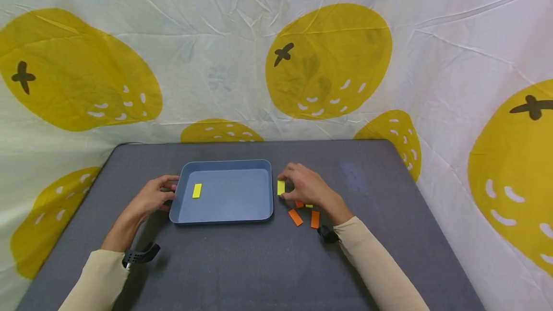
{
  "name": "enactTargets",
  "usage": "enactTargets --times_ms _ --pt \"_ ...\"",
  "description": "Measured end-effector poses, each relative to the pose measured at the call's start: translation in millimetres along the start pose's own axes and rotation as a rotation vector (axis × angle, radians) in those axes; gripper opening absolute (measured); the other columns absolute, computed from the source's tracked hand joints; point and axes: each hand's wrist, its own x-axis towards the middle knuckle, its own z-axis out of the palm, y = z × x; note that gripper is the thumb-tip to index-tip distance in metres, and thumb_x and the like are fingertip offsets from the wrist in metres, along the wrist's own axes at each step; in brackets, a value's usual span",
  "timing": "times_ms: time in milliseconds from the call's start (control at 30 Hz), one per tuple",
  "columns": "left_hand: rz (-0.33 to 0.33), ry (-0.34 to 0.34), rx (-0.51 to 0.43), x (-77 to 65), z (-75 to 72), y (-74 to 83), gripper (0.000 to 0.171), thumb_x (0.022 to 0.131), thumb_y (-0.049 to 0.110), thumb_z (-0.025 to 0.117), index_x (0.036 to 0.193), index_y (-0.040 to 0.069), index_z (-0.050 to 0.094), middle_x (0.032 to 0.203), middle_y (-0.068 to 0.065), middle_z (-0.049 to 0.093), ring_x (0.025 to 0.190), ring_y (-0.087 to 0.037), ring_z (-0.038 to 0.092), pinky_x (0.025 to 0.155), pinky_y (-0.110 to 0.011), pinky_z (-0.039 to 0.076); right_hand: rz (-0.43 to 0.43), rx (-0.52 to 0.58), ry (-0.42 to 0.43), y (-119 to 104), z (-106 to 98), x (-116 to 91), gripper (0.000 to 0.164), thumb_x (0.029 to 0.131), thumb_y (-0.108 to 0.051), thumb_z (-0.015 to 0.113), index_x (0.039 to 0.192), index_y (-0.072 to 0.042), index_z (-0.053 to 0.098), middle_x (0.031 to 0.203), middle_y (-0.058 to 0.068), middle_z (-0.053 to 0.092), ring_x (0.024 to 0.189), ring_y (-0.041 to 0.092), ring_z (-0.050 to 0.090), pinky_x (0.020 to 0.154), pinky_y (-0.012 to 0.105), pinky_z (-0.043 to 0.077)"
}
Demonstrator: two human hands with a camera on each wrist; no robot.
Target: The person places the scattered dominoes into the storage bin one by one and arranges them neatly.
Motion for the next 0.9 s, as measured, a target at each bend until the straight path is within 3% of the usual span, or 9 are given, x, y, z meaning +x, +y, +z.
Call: enactTargets --times_ms 200,900 --pt "-0.005 -0.004 0.004 -0.4 -0.5 -0.2 0.058 0.097 -0.002 0.055 0.152 -0.002 0.039 0.131 -0.029 0.049 0.108 -0.039 0.058 0.076 -0.048 0.061 0.001 -0.03 0.01 -5 -2 5 0.04 0.084 -0.031 0.083 0.12 -0.016 0.073 0.108 -0.001 0.061 0.096 0.015 0.056 0.077 0.033 0.051" --pt "-0.014 -0.005 0.002 2.1 -2.0 0.3 0.057 0.097 -0.001 0.056 0.152 -0.001 0.04 0.132 -0.028 0.049 0.107 -0.038 0.058 0.075 -0.046 0.061 -0.066 0.006 -0.027 -22 -11 33 0.04 0.086 -0.031 0.082 0.122 -0.017 0.071 0.117 -0.001 0.061 0.109 0.024 0.061 0.082 0.038 0.053"
